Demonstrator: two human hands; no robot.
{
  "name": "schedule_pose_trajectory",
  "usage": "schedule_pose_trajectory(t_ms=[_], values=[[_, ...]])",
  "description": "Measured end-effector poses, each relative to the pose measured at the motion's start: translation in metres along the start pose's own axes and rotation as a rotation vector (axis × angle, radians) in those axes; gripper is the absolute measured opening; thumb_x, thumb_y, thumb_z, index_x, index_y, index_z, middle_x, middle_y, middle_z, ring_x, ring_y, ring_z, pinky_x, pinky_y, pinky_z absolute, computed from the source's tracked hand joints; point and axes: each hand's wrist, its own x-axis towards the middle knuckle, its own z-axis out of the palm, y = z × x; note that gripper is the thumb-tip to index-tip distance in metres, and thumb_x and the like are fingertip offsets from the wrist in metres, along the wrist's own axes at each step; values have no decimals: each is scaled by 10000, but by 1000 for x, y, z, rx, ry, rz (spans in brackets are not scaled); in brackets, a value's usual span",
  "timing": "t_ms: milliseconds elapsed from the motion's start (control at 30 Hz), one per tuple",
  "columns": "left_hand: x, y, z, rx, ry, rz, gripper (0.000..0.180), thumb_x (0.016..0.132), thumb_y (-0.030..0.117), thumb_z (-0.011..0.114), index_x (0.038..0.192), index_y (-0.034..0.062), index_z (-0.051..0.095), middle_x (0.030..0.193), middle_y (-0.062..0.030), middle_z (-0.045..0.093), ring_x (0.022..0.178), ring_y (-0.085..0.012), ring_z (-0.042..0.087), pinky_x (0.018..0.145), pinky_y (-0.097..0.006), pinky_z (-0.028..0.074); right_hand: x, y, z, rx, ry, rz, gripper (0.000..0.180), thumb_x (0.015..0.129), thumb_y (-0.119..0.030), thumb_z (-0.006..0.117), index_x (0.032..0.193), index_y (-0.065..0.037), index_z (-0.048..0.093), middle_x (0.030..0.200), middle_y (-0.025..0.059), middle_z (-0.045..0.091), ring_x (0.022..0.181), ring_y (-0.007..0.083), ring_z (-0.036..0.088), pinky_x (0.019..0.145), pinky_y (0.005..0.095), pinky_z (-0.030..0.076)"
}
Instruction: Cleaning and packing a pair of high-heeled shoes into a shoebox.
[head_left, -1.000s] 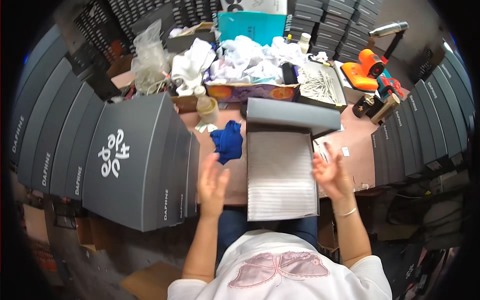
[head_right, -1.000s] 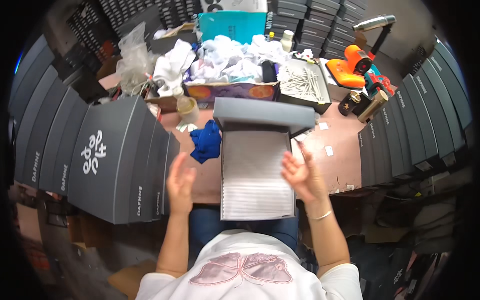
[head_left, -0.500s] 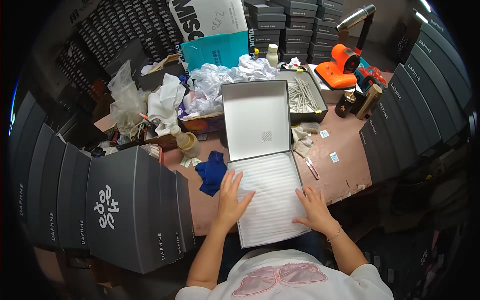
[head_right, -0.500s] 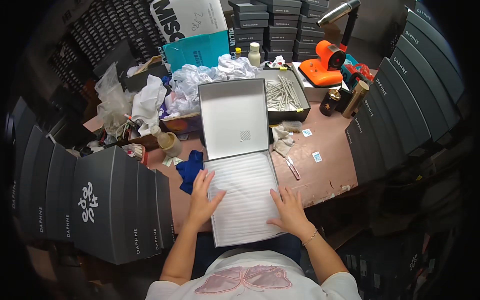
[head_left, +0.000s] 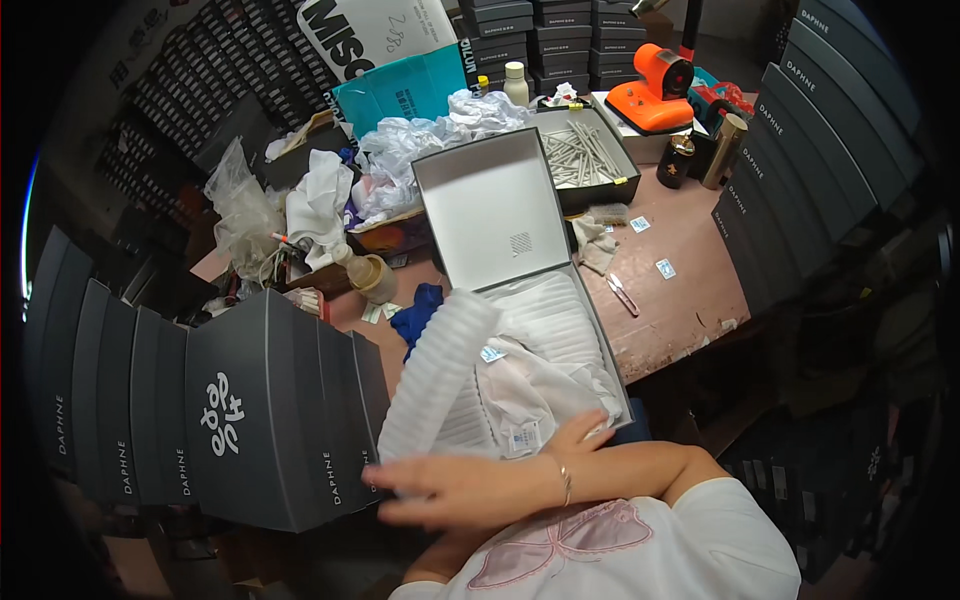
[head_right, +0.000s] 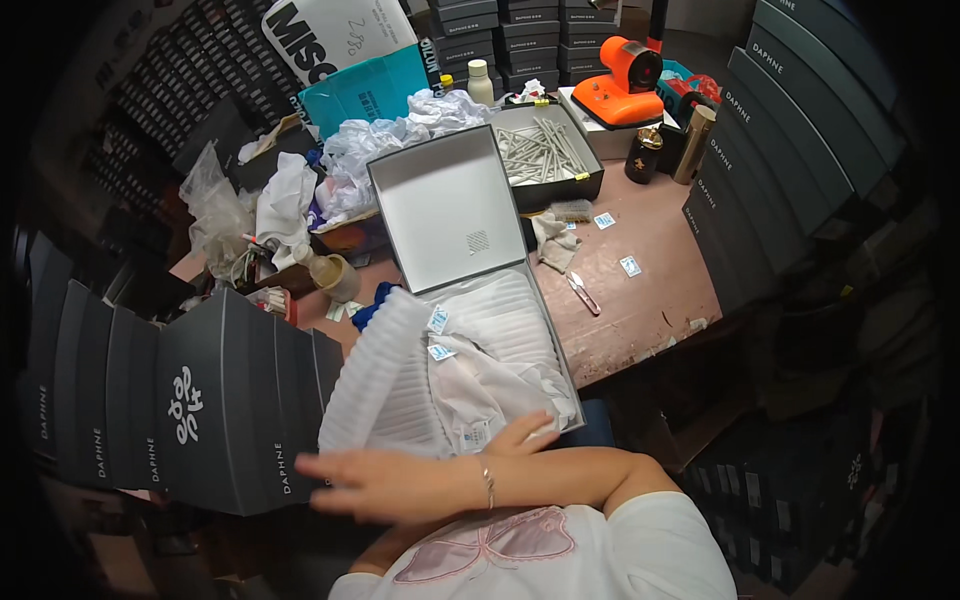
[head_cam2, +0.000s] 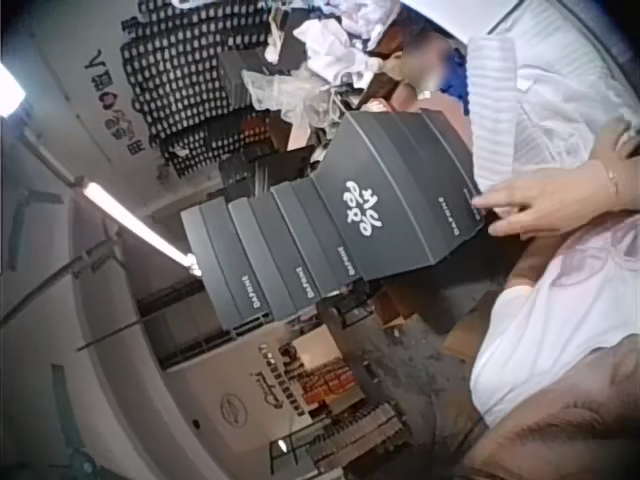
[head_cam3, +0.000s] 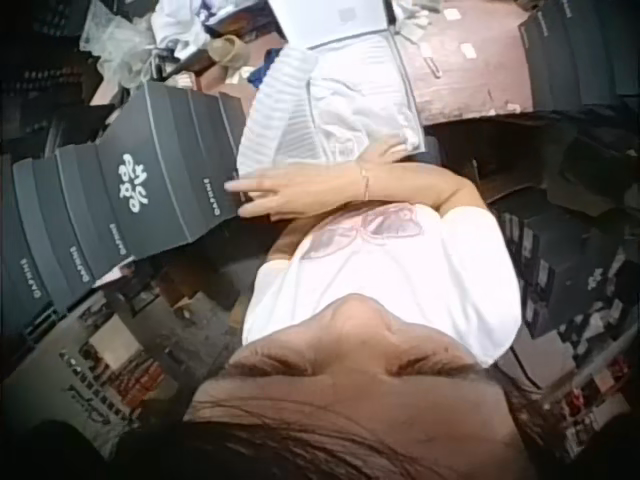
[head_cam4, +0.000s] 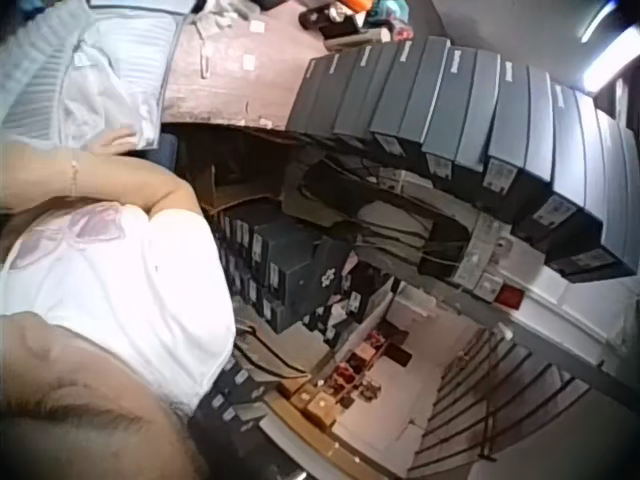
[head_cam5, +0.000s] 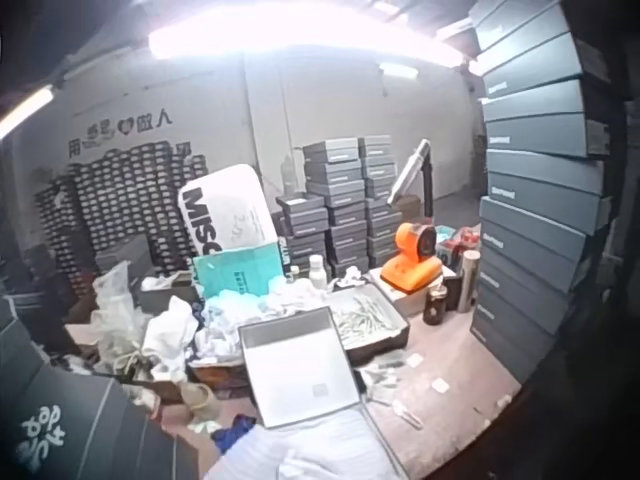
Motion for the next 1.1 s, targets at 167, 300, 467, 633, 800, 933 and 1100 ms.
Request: schedule_pose_trajectory(t_ms=[167, 300, 467, 633, 800, 933, 1100], values=[[-8, -6, -52, -60, 908, -337, 530, 901, 162, 634, 1368, -23, 465, 1475, -211, 365, 1361, -340, 380, 1121, -410, 306, -45, 40, -34, -431, 227, 39, 482, 871, -203, 657, 1306, -60, 505, 1214, 206, 602, 1089, 361, 605, 872, 408, 518], [-45, -24, -68, 160, 896, -771, 615, 892, 174, 638, 1417, -28, 388, 1476, -227, 354, 1362, -374, 361, 1130, -444, 275, -133, 121, -54, -924, 248, 594, 366, 829, -103, 617, 1173, -5, 541, 988, 165, 618, 912, 356, 613, 750, 418, 538], [-36, -17, -81, 397, 725, -677, 729, 863, 293, 677, 1459, 20, 358, 1514, -230, 308, 1389, -395, 315, 1140, -498, 230, -131, 150, -36, -869, 280, 688, 257, 799, -131, 621, 1023, -27, 553, 903, 191, 636, 848, 381, 628, 734, 470, 515], [-13, 11, -78, 567, 61, -458, 734, 810, 245, 732, 1450, 98, 404, 1479, -213, 347, 1337, -371, 380, 1095, -538, 286, -111, 133, -62, -650, 256, 565, 264, 799, -185, 656, 997, -33, 572, 879, 203, 657, 825, 399, 642, 713, 487, 504], [-21, -5, -65, 495, 88, -516, 530, 757, 182, 735, 1242, 63, 557, 1214, -151, 558, 1105, -327, 541, 963, -450, 394, -83, 86, -125, -912, -116, 548, 219, 770, -201, 702, 879, -19, 646, 809, 191, 670, 809, 372, 667, 712, 463, 526], [-20, -8, -66, 594, -129, -612, 308, 758, 132, 724, 1041, 52, 633, 1071, -134, 619, 1027, -327, 573, 921, -423, 412, -62, 35, -147, -1032, -299, 539, 204, 765, -198, 714, 822, -7, 667, 794, 190, 676, 788, 366, 672, 716, 449, 527], [-22, 11, -88, -101, 449, -733, 371, 817, 103, 699, 1162, -3, 615, 1155, -164, 611, 1171, -298, 549, 1045, -403, 361, -69, -6, -197, -761, -116, 486, 266, 839, -172, 682, 1030, 15, 677, 859, 206, 689, 776, 320, 672, 712, 372, 504]])
